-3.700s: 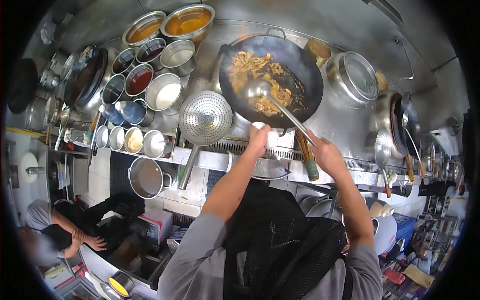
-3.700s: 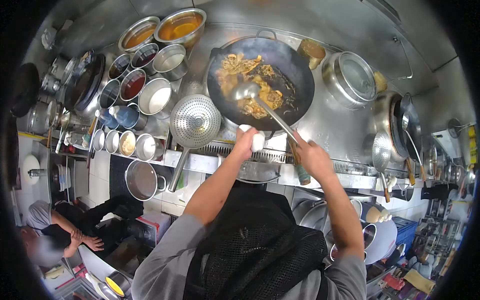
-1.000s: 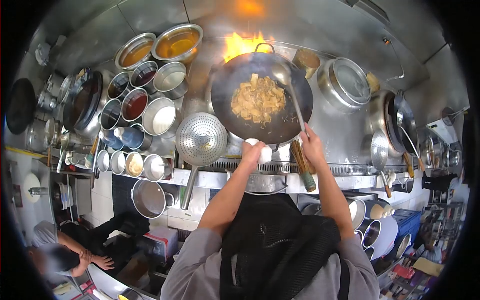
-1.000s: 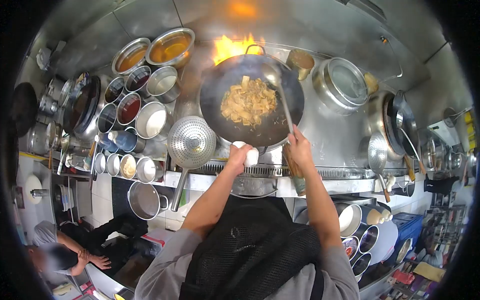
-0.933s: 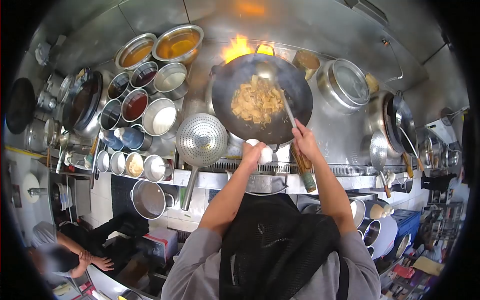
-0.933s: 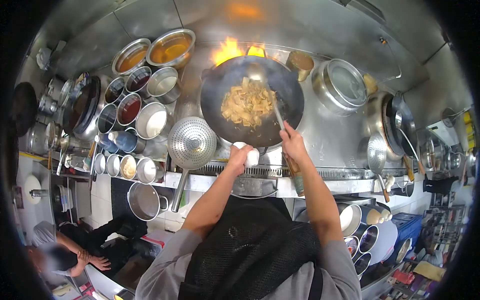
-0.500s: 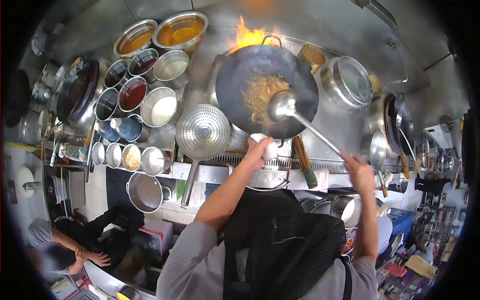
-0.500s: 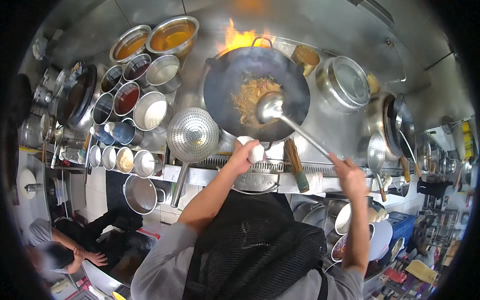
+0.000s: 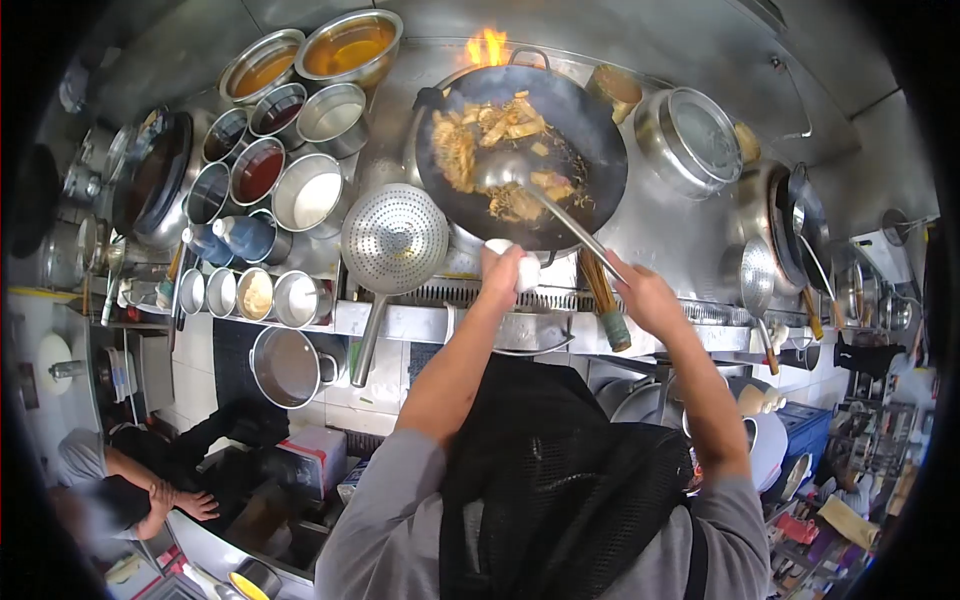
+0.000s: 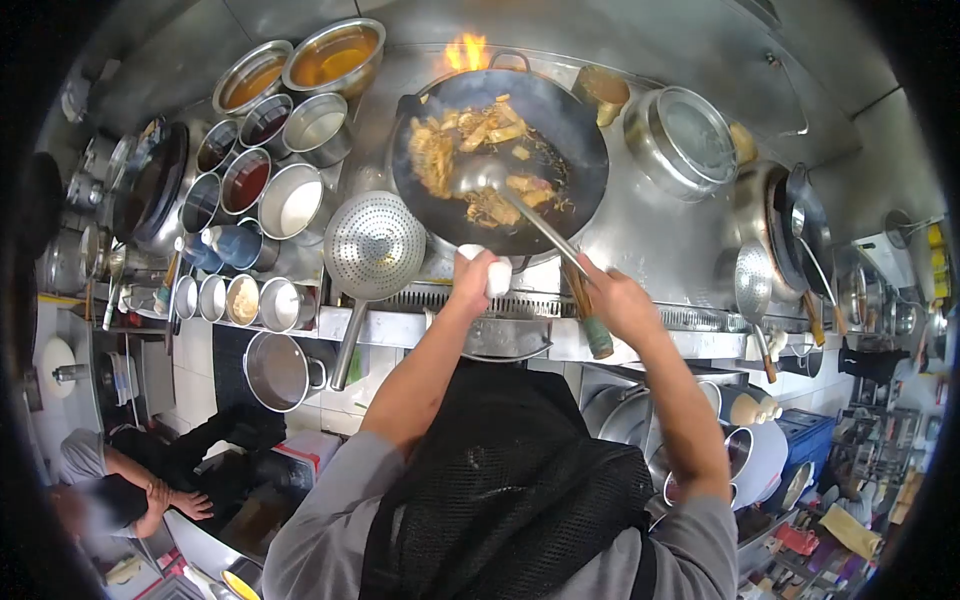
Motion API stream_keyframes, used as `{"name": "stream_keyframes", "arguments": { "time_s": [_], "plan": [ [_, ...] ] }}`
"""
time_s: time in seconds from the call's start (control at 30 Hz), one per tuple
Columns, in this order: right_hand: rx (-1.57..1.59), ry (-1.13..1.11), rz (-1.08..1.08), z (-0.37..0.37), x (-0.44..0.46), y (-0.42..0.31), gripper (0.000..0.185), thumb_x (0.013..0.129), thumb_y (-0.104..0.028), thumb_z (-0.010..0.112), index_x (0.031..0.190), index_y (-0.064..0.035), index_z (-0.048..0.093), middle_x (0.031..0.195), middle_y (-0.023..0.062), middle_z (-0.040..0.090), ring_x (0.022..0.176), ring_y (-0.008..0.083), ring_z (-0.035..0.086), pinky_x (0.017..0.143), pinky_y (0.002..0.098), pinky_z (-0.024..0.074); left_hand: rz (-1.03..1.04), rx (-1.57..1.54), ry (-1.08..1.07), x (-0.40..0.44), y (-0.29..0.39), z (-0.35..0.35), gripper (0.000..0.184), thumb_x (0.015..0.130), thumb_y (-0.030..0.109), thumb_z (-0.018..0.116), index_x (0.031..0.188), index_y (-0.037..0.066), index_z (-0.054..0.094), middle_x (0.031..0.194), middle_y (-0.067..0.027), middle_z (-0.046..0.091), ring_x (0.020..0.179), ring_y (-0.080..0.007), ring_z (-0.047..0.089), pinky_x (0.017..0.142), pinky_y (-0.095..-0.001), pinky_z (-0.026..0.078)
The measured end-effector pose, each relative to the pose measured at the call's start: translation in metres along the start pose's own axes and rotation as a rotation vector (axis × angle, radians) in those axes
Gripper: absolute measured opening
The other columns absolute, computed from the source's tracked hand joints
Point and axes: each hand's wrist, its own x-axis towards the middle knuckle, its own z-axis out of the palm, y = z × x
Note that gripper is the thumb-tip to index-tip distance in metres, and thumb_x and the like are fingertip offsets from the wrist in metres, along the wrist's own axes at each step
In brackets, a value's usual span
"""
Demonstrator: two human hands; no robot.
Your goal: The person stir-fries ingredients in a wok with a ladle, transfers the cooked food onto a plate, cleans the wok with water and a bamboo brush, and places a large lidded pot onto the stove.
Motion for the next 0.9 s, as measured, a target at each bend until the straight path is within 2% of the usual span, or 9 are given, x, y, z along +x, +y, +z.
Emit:
{"name": "stream_keyframes", "arguments": {
  "time_s": [0.07,0.17,0.33,0.37,0.43,0.63,0.73,0.77,0.9],
  "plan": [
    [-0.097,-0.214,0.039,-0.066,-0.043,0.000,0.056,0.102,-0.021,0.063,0.156,-0.0256,0.050,0.103,0.0238,0.070,0.093,0.0452,0.071,0.084,0.0531,0.0576,-0.064,0.024,-0.038,-0.037,0.000,-0.015,0.035,0.084,-0.001,0.063,0.118,0.002,0.055,0.099,-0.0113,0.066,0.081,-0.0234,0.070,0.065,-0.0392,0.060],
    [-0.197,-0.174,0.075,-0.095,-0.060,0.020,0.058,0.102,-0.022,0.062,0.158,-0.0255,0.048,0.098,0.0233,0.069,0.091,0.0455,0.070,0.083,0.0527,0.0575,0.057,0.096,0.012,-0.102,0.001,-0.009,0.048,0.084,-0.004,0.065,0.130,0.001,0.054,0.114,-0.0119,0.066,0.100,-0.0245,0.069,0.082,-0.0403,0.061],
    [-0.069,-0.100,-0.037,-0.027,-0.056,0.003,0.060,0.101,-0.021,0.064,0.159,-0.0277,0.047,0.099,0.0221,0.070,0.091,0.0447,0.071,0.082,0.0525,0.0577,-0.009,-0.045,-0.086,-0.047,-0.009,0.002,0.010,0.092,0.006,0.066,0.100,0.002,0.061,0.084,-0.0086,0.066,0.072,-0.0222,0.068,0.058,-0.0387,0.055],
    [-0.047,-0.102,-0.070,-0.028,-0.064,0.002,0.062,0.101,-0.021,0.065,0.159,-0.0287,0.047,0.100,0.0214,0.071,0.091,0.0441,0.071,0.082,0.0526,0.0578,-0.168,-0.137,-0.055,-0.043,-0.035,-0.017,0.012,0.092,0.004,0.064,0.104,0.002,0.061,0.088,-0.0093,0.067,0.074,-0.0234,0.069,0.061,-0.0396,0.058],
    [-0.105,-0.154,-0.049,-0.078,-0.102,0.022,0.057,0.101,-0.020,0.066,0.156,-0.0268,0.053,0.097,0.0214,0.072,0.085,0.0429,0.073,0.077,0.0531,0.0588,-0.032,-0.011,0.069,-0.138,0.018,0.006,0.016,0.094,0.003,0.063,0.109,0.003,0.059,0.093,-0.0088,0.067,0.080,-0.0241,0.071,0.073,-0.0398,0.062],
    [-0.085,-0.013,-0.096,-0.023,-0.057,0.033,0.052,0.101,-0.020,0.065,0.153,-0.0219,0.055,0.092,0.0225,0.071,0.082,0.0453,0.071,0.074,0.0541,0.0581,-0.090,-0.108,-0.105,-0.057,-0.047,-0.007,0.016,0.090,0.002,0.064,0.104,0.006,0.059,0.094,-0.0075,0.066,0.078,-0.0203,0.069,0.063,-0.0396,0.059],
    [-0.095,-0.109,-0.048,-0.062,-0.099,0.031,0.051,0.102,-0.021,0.064,0.153,-0.0201,0.055,0.092,0.0213,0.071,0.084,0.0437,0.071,0.078,0.0556,0.0574,-0.085,0.027,0.102,-0.131,-0.024,-0.002,0.026,0.087,-0.003,0.060,0.113,0.004,0.058,0.104,-0.0106,0.067,0.090,-0.0249,0.072,0.075,-0.0425,0.063],
    [-0.089,-0.113,-0.017,-0.072,-0.108,0.045,0.054,0.101,-0.022,0.065,0.154,-0.0232,0.054,0.095,0.0216,0.071,0.086,0.0449,0.070,0.079,0.0552,0.0566,-0.041,0.105,-0.004,-0.149,-0.019,-0.009,0.033,0.088,-0.005,0.058,0.120,0.004,0.055,0.111,-0.0119,0.066,0.098,-0.0278,0.073,0.083,-0.0442,0.064],
    [-0.114,-0.080,0.012,-0.042,-0.055,0.035,0.056,0.100,-0.022,0.068,0.154,-0.0250,0.055,0.104,0.0227,0.072,0.090,0.0441,0.072,0.081,0.0544,0.0575,0.012,0.098,0.025,-0.090,-0.047,-0.003,0.015,0.089,0.004,0.065,0.102,0.005,0.057,0.090,-0.0069,0.063,0.073,-0.0205,0.065,0.061,-0.0393,0.055]
  ]
}}
